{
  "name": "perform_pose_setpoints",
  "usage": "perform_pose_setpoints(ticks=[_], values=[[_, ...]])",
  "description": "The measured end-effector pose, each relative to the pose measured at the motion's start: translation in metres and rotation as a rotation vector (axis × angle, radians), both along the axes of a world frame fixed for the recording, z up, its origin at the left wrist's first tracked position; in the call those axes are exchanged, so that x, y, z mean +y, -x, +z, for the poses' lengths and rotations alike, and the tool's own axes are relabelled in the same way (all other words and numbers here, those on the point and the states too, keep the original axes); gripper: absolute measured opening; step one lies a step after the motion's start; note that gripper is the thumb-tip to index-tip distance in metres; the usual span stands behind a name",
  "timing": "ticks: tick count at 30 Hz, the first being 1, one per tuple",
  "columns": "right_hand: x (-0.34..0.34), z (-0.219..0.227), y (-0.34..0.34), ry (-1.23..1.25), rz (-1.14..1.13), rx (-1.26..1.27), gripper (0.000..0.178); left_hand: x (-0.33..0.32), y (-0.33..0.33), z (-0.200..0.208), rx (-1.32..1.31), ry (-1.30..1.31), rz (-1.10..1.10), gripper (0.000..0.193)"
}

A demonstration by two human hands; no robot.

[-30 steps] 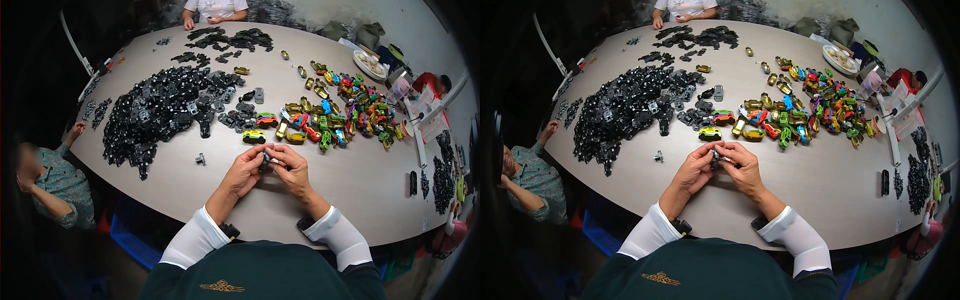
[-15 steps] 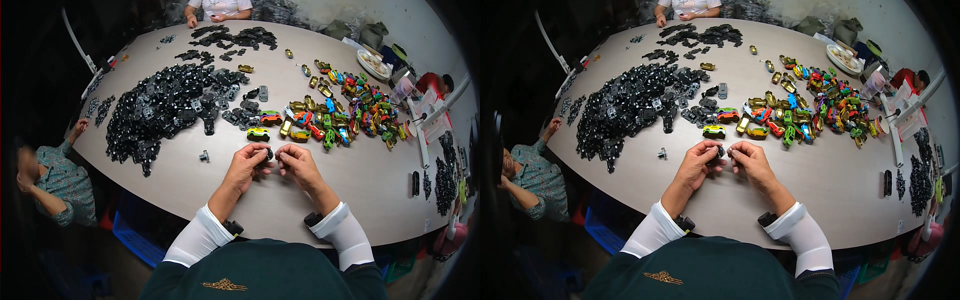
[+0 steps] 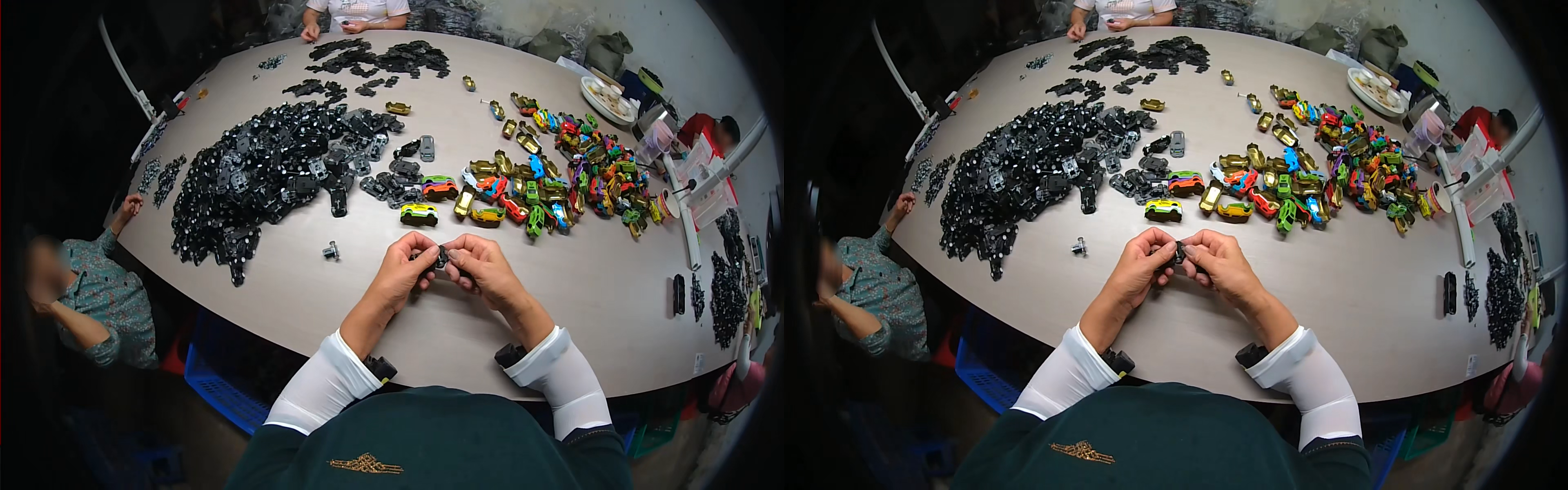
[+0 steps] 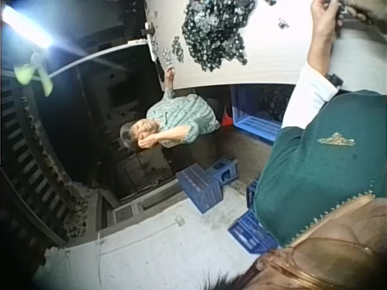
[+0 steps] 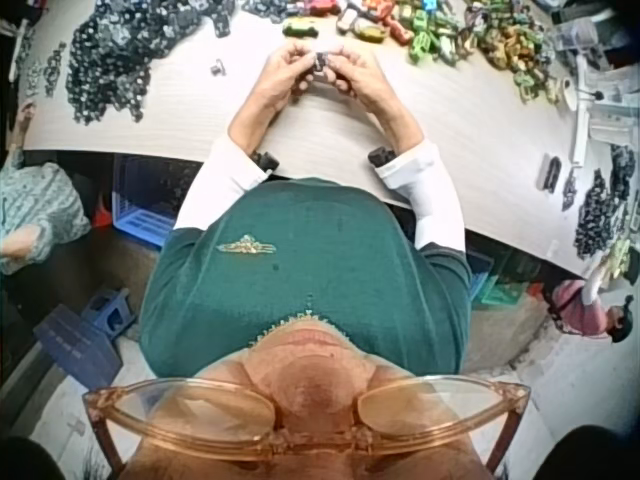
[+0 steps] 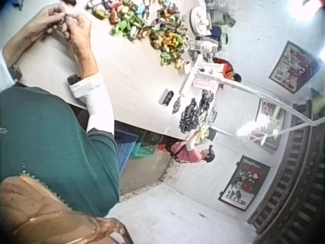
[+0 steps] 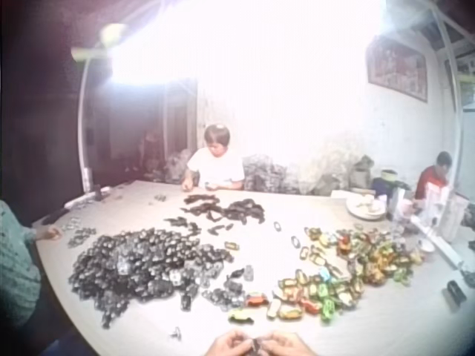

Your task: The person sits at a table and assembles small plastic components by hand. They pick up a black base part and a colored top part, then press them together to form a complete unit. The person repeats this process with various colored parts, placing the finished assemblies into a pile on the table.

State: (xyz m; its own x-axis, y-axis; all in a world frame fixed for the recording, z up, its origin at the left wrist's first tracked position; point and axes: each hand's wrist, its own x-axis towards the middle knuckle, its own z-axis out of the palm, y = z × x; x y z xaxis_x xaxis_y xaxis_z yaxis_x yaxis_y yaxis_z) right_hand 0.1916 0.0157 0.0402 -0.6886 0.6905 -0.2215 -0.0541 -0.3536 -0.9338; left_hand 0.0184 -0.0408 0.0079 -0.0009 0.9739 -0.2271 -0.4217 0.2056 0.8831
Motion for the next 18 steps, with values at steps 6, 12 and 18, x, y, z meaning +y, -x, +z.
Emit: perform_pose_setpoints(ticks=[6, 12, 18], values=[[-0.003, 0.003, 0.001, 0.035, -0.03, 0.031, 0.012, -0.001, -0.001, 0.001, -0.002, -0.021, 0.021, 0.013], [-0.002, -0.008, 0.004, -0.135, -0.06, -0.064, 0.009, -0.001, -0.003, 0.0, 0.162, -0.079, 0.057, 0.011], [-0.009, -0.029, 0.011, -0.502, -0.126, -0.29, 0.008, 0.008, -0.007, -0.035, 0.546, -0.367, 0.184, 0.009]])
